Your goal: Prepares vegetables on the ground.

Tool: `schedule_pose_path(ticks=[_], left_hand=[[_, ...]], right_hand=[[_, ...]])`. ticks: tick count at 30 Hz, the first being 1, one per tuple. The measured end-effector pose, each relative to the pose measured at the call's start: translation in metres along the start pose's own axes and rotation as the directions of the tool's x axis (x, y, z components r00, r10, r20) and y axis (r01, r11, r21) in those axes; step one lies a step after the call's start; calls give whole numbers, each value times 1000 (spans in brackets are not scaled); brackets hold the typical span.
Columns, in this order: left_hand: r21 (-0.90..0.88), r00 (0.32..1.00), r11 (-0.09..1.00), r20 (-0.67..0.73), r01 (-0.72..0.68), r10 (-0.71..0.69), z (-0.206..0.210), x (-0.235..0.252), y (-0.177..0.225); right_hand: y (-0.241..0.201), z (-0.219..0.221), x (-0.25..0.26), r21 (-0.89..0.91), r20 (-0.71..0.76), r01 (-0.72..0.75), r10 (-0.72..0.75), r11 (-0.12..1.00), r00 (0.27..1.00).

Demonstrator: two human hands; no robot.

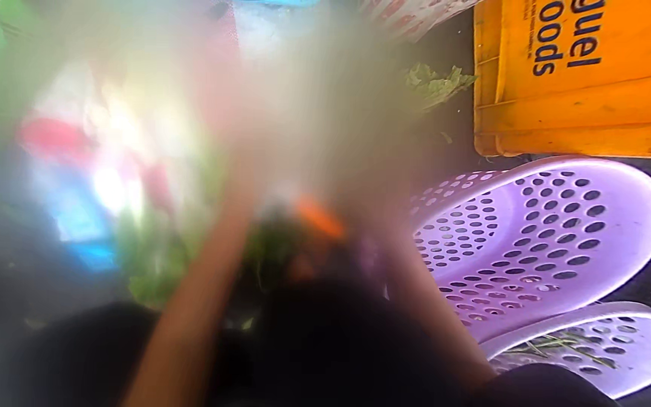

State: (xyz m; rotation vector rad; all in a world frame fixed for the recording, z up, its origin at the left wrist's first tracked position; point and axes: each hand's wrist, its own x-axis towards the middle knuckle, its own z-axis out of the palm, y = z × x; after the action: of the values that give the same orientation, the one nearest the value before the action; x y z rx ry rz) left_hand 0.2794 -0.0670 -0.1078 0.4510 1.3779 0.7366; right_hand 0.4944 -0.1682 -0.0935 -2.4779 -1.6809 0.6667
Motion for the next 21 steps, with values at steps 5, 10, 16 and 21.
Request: schedule_pose_path(ticks=[5, 10, 16, 21], left_hand=[[84, 1000, 996, -14, -22, 23, 3, 3, -8], [12, 988, 988, 10, -154, 154, -16, 0, 6], [286, 933, 889, 83, -359, 350, -8, 13, -4], [756, 866, 483, 219, -442, 450, 11, 60, -65]], right_hand=[[-33, 69, -41, 42, 243, 179, -184, 983, 952], [-22, 81, -48, 100, 187, 258, -273, 961, 944], [-28, 33, -51, 289, 66, -171, 158, 942, 985], [-40, 47, -34, 128, 227, -120, 89, 984, 970]])
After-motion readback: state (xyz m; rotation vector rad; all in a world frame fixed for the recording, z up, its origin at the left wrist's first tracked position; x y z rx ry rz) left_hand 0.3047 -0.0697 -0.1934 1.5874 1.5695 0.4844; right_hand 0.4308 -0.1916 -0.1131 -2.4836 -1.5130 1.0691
